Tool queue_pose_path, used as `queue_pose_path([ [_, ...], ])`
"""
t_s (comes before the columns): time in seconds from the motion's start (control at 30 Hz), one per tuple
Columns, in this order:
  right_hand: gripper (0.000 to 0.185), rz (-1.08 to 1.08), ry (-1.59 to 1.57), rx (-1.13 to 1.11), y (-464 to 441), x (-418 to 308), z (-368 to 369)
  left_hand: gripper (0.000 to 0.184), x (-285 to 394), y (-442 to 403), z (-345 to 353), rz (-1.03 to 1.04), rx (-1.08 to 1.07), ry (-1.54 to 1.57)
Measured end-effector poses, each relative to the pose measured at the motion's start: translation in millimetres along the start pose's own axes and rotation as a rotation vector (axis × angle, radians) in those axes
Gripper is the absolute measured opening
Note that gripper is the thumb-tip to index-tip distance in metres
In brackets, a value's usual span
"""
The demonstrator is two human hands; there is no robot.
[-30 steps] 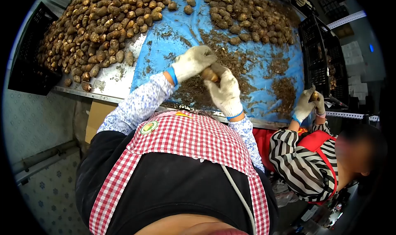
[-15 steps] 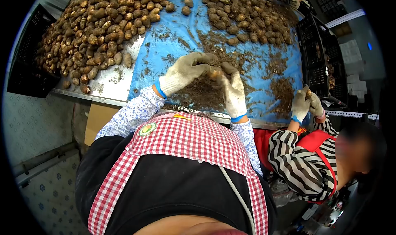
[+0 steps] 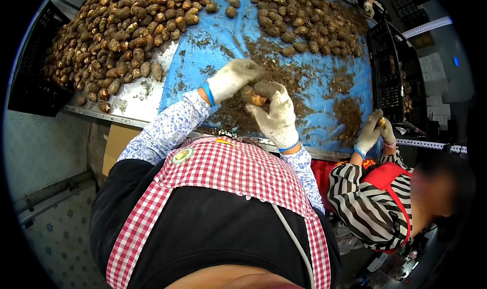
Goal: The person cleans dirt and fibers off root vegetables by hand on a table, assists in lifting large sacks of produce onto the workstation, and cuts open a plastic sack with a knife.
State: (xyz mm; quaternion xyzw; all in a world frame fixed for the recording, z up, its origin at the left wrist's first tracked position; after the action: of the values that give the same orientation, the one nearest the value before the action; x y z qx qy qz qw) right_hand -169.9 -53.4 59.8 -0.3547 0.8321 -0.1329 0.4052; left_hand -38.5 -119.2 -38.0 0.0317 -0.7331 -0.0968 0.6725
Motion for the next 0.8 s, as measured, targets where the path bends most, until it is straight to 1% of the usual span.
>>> queue_pose_path([
  [0.03, 0.052, 0.060, -0.080, 0.018, 1.7, 8.7, -2.3, 0.033, -24.6, -9.4, -4.0, -0.101, 0.015, 0.215],
  [0.07, 0.051, 0.123, -0.159, 0.039, 5.5, 20.9, -4.3, 0.040, -17.5, 1.1, -20.0, -0.292, 0.025, 0.070],
  [0.1, 0.050, 0.188, -0.237, 0.061, 8.4, 30.0, -8.1, 0.042, -19.5, 6.5, -22.5, -0.341, 0.052, 0.263],
  [0.17, 0.045, 0.356, -0.302, 0.079, 17.3, 51.3, -13.7, 0.057, -7.4, 12.7, -12.3, -0.236, -0.119, 0.428],
  [0.23, 0.043, 0.415, -0.357, 0.109, 27.6, 73.0, -8.0, 0.056, -0.4, 13.4, 8.9, -0.068, -0.288, 0.404],
  [0.27, 0.042, 0.432, -0.324, 0.111, 27.2, 72.2, -9.2, 0.056, 4.8, 16.4, 20.3, 0.019, -0.370, 0.393],
  [0.33, 0.040, 0.464, -0.258, 0.113, 22.4, 65.1, -11.7, 0.045, 14.0, 22.7, 23.6, -0.040, -0.247, 0.155],
  [0.37, 0.039, 0.482, -0.274, 0.119, 20.1, 64.8, -10.6, 0.039, 18.1, 24.3, 22.3, -0.067, -0.186, 0.034],
  [0.5, 0.030, 0.584, -0.355, 0.136, 12.0, 62.2, -5.2, 0.038, 42.1, 23.2, 12.6, 0.225, -0.026, -0.376],
  [0.53, 0.028, 0.613, -0.380, 0.136, 9.9, 63.9, -3.6, 0.038, 38.5, 24.4, 16.6, 0.164, -0.089, -0.297],
  [0.6, 0.025, 0.526, -0.197, 0.100, -0.4, 73.8, -9.2, 0.039, 40.6, 31.7, 24.5, 0.044, -0.209, -0.142],
  [0.63, 0.026, 0.481, -0.107, 0.083, -5.6, 81.1, -10.5, 0.039, 47.8, 33.2, 21.7, 0.101, -0.168, -0.222],
  [0.67, 0.033, 0.424, -0.188, 0.067, -10.0, 87.4, -4.9, 0.039, 54.7, 35.5, 19.4, 0.158, -0.125, -0.299],
  [0.7, 0.034, 0.600, -0.378, 0.060, -1.4, 107.2, 5.5, 0.039, 62.3, 37.3, 16.4, 0.214, -0.080, -0.377],
  [0.73, 0.034, 0.775, -0.570, 0.053, 10.2, 122.7, 18.6, 0.038, 68.1, 38.8, 17.0, 0.235, -0.095, -0.471],
  [0.8, 0.039, 0.994, -0.717, 0.050, 28.3, 149.7, 36.9, 0.038, 45.2, 25.7, 8.1, 0.227, -0.092, -0.246],
])
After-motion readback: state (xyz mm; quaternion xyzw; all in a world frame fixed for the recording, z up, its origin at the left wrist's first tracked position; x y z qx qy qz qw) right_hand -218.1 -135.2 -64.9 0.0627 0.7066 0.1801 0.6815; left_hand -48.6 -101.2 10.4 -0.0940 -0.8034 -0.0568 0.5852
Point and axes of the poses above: each hand's wrist, its own y-axis away from the middle knuckle, its own z-axis out of the palm, x = y × z, the point moved 9 cm from there along -y, towards the middle knuckle, and after that the axes turned 1 degree about z, right-handed, at the moved point
